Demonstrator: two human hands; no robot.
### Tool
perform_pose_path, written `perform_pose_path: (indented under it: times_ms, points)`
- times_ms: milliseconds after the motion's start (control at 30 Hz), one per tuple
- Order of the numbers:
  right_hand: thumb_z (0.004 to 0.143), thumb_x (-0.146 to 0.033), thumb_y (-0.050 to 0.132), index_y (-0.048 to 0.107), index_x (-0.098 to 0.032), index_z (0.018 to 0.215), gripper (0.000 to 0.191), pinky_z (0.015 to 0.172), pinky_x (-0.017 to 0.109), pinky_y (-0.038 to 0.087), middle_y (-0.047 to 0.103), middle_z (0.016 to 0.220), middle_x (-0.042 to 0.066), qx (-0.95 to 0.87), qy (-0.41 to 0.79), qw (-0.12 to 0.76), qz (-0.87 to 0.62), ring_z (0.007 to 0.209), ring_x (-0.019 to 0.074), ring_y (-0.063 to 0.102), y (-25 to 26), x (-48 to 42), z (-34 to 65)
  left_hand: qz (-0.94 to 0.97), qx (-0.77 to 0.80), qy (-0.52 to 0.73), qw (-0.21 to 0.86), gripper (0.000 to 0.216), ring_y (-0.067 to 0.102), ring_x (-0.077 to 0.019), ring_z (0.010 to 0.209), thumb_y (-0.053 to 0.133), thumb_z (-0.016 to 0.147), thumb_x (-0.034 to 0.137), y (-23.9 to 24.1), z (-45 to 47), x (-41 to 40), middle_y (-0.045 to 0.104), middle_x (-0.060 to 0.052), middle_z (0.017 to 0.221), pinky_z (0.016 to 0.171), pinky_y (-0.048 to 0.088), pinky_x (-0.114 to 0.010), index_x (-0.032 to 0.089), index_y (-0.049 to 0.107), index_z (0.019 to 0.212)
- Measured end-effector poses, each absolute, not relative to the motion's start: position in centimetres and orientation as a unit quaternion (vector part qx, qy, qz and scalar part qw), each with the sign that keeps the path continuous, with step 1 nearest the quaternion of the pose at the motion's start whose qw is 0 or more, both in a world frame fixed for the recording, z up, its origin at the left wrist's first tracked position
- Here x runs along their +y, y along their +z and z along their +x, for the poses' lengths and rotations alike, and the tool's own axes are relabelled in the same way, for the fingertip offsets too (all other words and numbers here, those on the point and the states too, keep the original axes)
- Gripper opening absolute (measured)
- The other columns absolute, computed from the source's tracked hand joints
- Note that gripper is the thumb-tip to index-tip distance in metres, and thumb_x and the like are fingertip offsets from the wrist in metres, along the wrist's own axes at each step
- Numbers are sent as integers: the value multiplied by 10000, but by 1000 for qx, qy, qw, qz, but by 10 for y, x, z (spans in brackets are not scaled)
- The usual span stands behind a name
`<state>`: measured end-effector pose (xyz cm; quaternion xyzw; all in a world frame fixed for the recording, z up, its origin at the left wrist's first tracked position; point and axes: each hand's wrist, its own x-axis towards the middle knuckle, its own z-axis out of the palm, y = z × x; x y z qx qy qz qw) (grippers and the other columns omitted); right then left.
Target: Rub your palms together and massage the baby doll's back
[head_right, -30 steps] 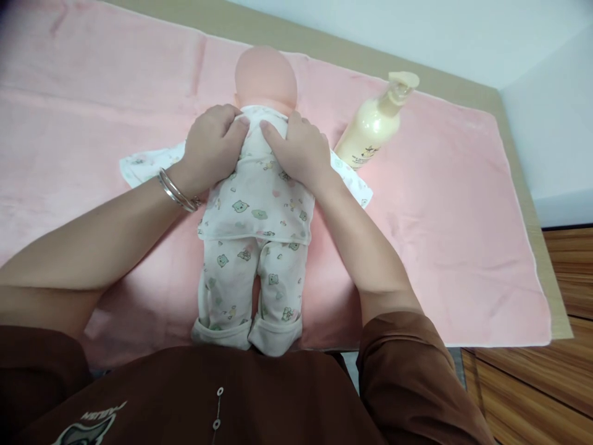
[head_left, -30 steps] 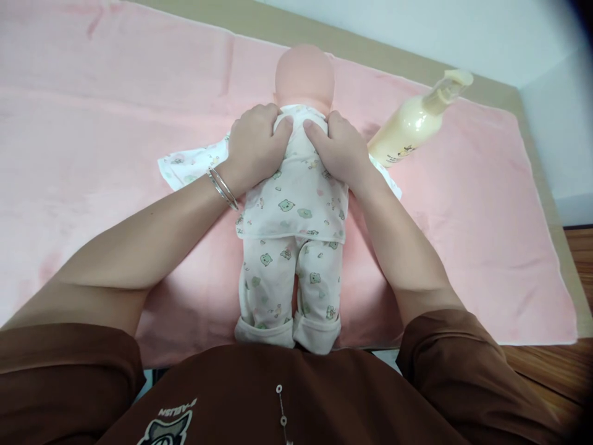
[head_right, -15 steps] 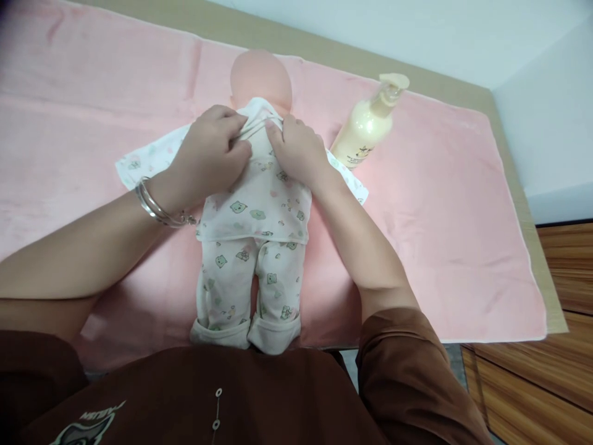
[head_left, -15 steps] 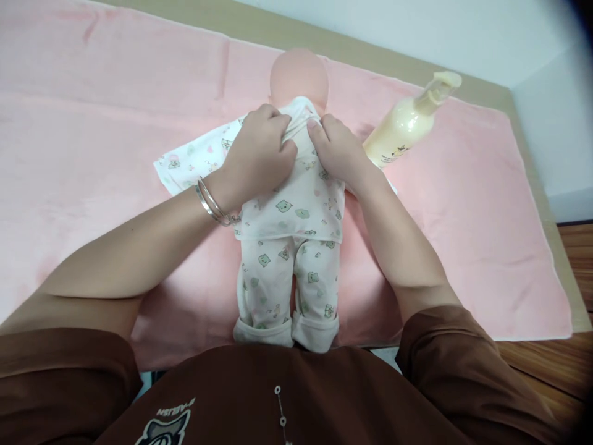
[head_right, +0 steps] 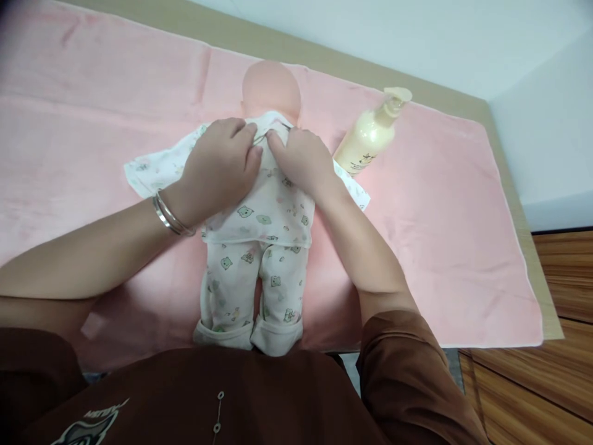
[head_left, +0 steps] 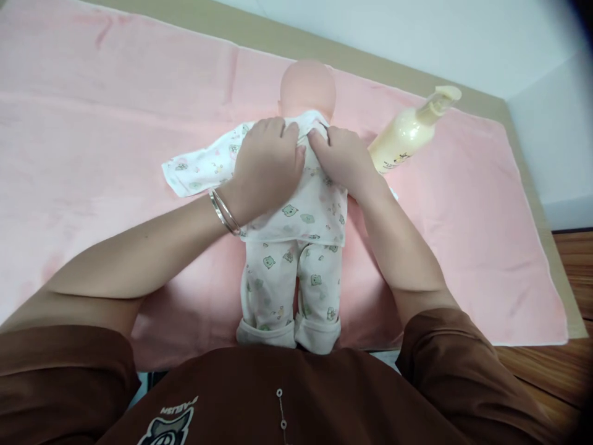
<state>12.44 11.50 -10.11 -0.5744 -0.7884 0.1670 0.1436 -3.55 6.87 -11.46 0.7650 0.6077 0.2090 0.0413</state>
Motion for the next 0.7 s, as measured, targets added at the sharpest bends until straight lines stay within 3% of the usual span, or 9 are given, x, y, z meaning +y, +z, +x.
perform_pose_path:
  times_ms: [100, 267, 400, 533, 700]
  points:
    - [1026, -568, 246, 588, -170, 983, 526, 1000, 468, 490, 648, 1031, 117, -779, 186, 126, -585, 1051, 294, 627, -100, 123, 129, 782, 594, 190, 15, 320, 511, -323, 1171, 325, 1009, 257, -107, -32, 59, 570, -168, 1232, 1030, 412, -452, 177, 578, 1188]
    - [1030, -458, 241, 563, -151, 1103, 451, 1061, 514, 457, 628, 1137, 175, -822, 106, 86, -552, 1136, 346, 589, -82, 88, 121, 744, 626, 213, 101, 262, 532, -242, 956, 377, 1015, 320, -115, -46, 93, 581, -109, 973, 897, 440, -415, 215, 564, 863]
    - [1012, -365, 277, 518, -238, 911, 291, 977, 449, 494, 639, 1025, 132, -852, 78, 71, -513, 1004, 288, 593, -71, 73, 119, 717, 651, 208, 137, 350, 526, -237, 911, 332, 1040, 413, -120, -51, 105, 596, -108, 968, 861, 424, -419, 194, 596, 967]
    - [1021, -428, 245, 403, -234, 756, 364, 818, 416, 494, 636, 879, 94, -828, 121, 108, -537, 828, 248, 582, -82, 95, 125, 764, 617, 184, 42, 327, 547, -309, 1063, 322, 1027, 314, -113, -43, 79, 593, -152, 1088, 953, 438, -459, 189, 609, 1120]
    - [1033, -593, 185, 560, -192, 905, 564, 934, 449, 496, 662, 991, 115, -794, 166, 126, -571, 995, 281, 633, -102, 124, 131, 813, 553, 182, -19, 264, 540, -319, 1099, 368, 967, 183, -106, -35, 59, 570, -145, 1100, 1001, 468, -454, 224, 613, 1056]
